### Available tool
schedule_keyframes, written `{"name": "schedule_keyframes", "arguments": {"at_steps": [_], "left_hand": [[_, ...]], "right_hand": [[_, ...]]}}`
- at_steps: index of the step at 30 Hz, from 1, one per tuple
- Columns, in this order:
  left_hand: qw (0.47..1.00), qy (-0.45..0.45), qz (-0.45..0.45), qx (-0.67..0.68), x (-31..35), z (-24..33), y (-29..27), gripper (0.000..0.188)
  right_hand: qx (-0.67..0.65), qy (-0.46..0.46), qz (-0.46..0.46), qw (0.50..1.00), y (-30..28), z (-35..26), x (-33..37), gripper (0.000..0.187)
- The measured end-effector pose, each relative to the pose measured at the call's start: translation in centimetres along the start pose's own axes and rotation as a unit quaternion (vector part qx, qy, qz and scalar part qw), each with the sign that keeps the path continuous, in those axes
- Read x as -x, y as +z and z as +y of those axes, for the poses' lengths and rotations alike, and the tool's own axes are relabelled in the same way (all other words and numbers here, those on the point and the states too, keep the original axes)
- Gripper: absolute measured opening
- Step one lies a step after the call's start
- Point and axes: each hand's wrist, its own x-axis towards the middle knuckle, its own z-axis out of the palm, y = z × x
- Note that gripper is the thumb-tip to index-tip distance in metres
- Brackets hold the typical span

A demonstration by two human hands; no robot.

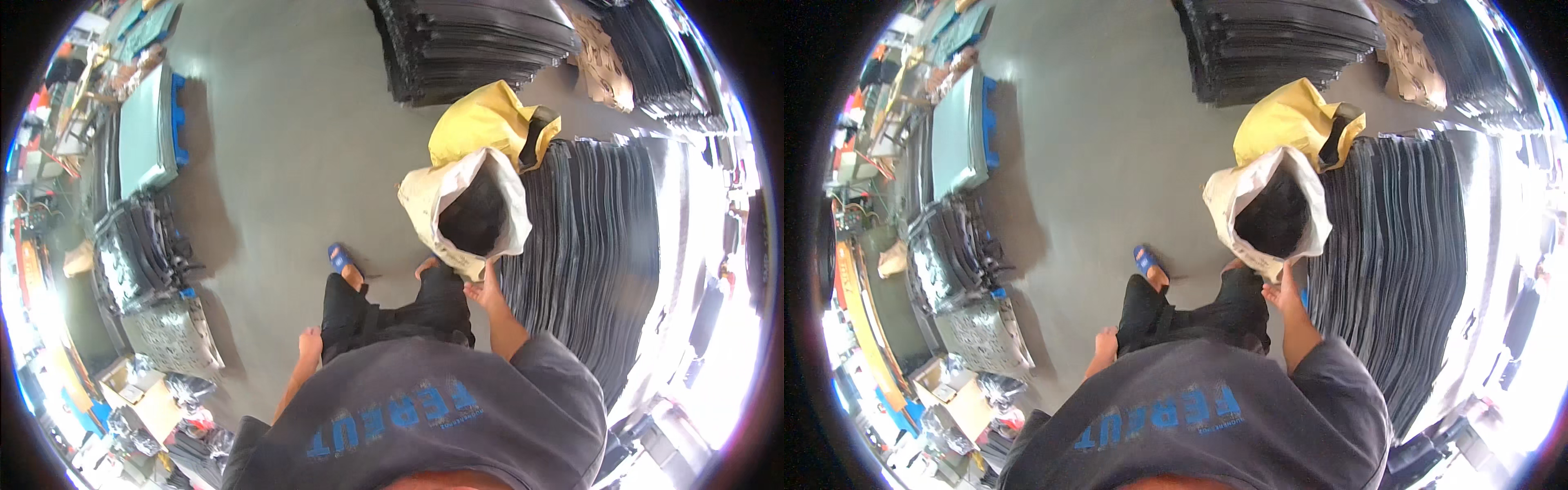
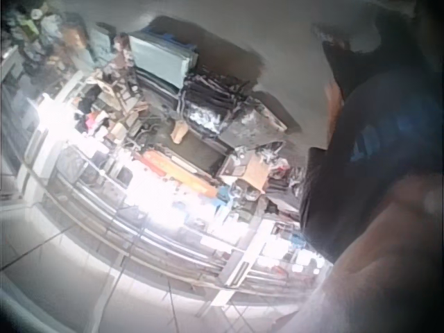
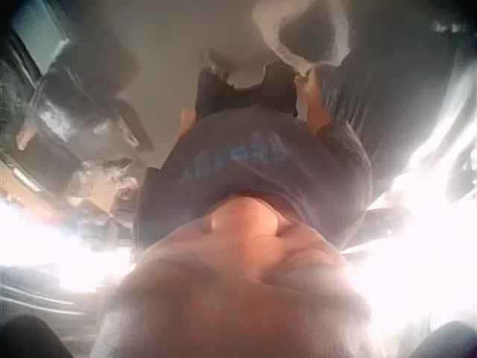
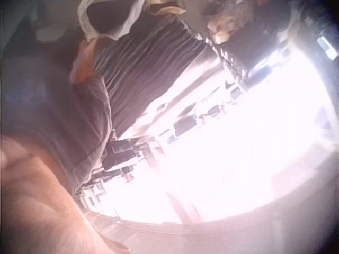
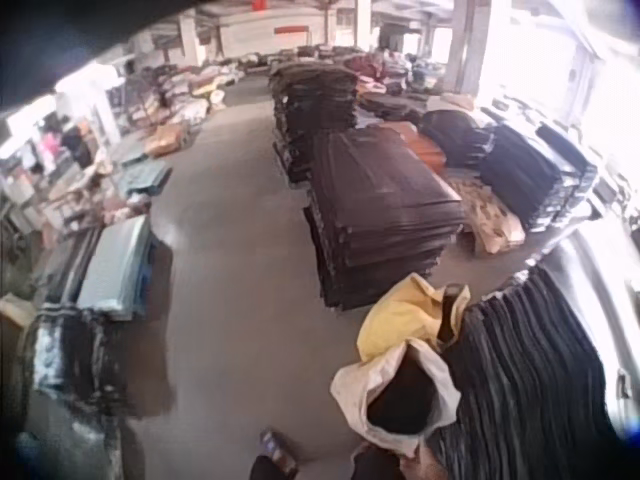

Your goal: The person organizes papers and plastic bags on a workbench, then retrieves black rubber sheets from a sack and places them on the bench. They arrange white shoe-shaped cutouts on the rubber sheet.

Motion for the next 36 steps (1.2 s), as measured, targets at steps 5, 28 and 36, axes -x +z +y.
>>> {"name": "schedule_keyframes", "arguments": {"at_steps": [5,28,36], "left_hand": [[0.962,-0.175,-0.004,0.212,0.2,0.0,-4.4,0.032],[0.971,0.041,-0.117,-0.207,-10.0,43.5,20.4,0.028],[0.862,-0.064,-0.201,0.462,-9.3,43.1,21.5,0.022]], "right_hand": [[0.083,-0.056,0.091,0.991,-0.9,2.3,4.7,0.106],[0.017,-0.278,0.101,0.955,-5.8,-14.1,-11.9,0.042],[0.273,-0.406,-0.037,0.872,-3.3,-17.9,-6.3,0.064]]}}
